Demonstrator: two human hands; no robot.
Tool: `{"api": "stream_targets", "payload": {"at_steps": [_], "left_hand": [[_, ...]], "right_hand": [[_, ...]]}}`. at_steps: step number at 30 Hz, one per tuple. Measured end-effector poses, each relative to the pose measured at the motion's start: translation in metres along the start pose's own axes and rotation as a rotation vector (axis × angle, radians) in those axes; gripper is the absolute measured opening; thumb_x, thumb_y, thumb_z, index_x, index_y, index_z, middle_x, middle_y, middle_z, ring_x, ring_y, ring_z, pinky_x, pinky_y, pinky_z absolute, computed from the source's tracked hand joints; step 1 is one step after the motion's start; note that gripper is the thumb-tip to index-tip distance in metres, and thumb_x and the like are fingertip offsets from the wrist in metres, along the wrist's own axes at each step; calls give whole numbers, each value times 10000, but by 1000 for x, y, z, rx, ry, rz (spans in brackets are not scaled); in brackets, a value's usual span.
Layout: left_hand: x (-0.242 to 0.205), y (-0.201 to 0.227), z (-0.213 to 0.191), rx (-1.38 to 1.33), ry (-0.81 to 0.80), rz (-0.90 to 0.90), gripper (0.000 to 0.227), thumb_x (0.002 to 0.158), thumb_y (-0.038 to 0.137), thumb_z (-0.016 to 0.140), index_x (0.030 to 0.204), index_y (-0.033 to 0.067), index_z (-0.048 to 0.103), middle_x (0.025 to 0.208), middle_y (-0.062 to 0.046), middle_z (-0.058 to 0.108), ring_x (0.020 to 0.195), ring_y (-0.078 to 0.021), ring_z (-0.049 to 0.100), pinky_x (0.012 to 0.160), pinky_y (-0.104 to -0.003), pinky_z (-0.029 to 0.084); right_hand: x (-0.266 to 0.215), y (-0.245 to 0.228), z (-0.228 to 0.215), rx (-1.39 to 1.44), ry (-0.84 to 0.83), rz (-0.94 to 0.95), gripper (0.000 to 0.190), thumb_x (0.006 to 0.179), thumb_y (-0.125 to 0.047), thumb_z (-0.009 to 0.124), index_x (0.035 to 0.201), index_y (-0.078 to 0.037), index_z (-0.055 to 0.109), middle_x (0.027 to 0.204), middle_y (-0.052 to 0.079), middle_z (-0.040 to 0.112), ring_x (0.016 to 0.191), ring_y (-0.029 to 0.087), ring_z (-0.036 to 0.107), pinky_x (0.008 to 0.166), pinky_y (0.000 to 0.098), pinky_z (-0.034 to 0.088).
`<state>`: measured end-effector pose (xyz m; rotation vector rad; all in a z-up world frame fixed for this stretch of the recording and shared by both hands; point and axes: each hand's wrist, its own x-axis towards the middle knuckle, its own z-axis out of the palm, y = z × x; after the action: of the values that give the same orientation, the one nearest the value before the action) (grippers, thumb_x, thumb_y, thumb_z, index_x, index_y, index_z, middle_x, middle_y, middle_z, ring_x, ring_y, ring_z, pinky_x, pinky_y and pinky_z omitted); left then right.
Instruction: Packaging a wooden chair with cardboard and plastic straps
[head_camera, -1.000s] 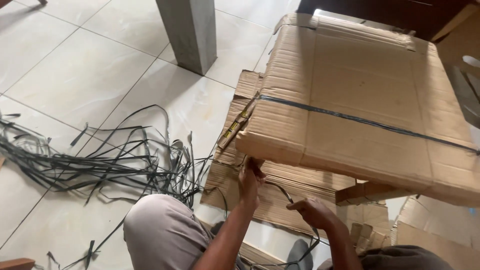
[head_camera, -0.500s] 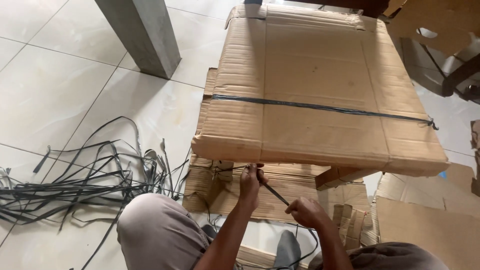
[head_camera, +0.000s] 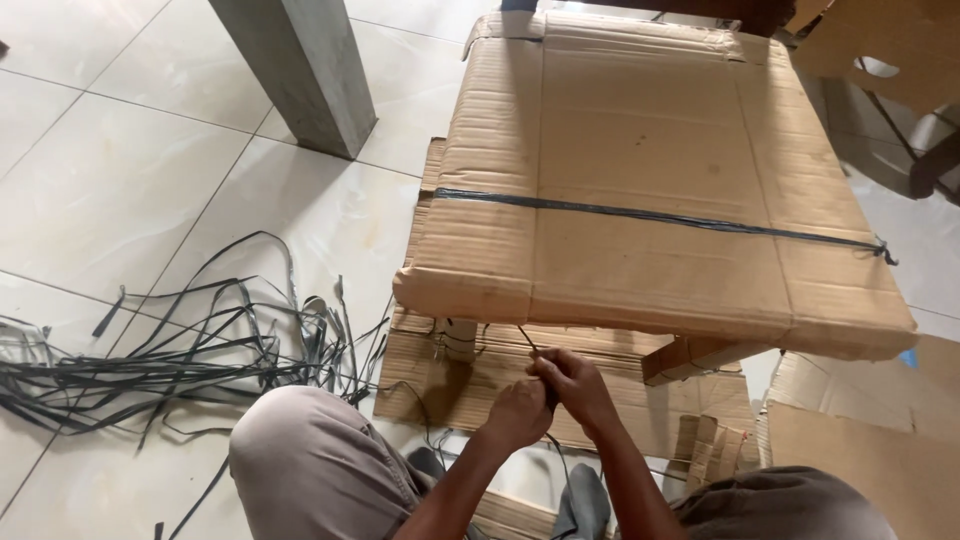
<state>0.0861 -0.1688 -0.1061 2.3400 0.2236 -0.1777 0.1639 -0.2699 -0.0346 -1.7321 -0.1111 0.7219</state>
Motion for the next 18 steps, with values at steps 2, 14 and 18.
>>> {"api": "stream_targets", "payload": {"at_steps": [2, 14, 18], "left_hand": [[-5, -5, -19, -41, 45, 7, 349, 1004, 328, 515, 922, 29, 676, 900, -190, 733, 766, -411, 691, 695, -528, 525], [3, -77, -126, -775, 828, -587, 236, 935, 302, 641, 1080, 124, 698, 962, -97, 729, 965, -259, 688, 837, -401, 525], [45, -110, -108, -919, 710, -467, 345, 970, 204, 490, 1113, -66, 652, 1003, -294, 691, 1052, -429, 667, 853, -499, 483]], "right_hand": [[1, -8, 12, 37, 48, 2, 246, 960, -132, 653, 1125, -4, 781, 911, 116, 814, 780, 178, 720, 719, 285, 556], [92, 38, 50, -989, 433, -636, 291, 937, -433, 649, 741, -241, 747, 582, -52, 666, 618, 147, 702, 689, 286, 550], [144, 90, 67, -1363, 643, -1457, 178, 882, -297, 706, 709, -269, 672, 577, -64, 554, 459, 145, 560, 472, 312, 498]]}}
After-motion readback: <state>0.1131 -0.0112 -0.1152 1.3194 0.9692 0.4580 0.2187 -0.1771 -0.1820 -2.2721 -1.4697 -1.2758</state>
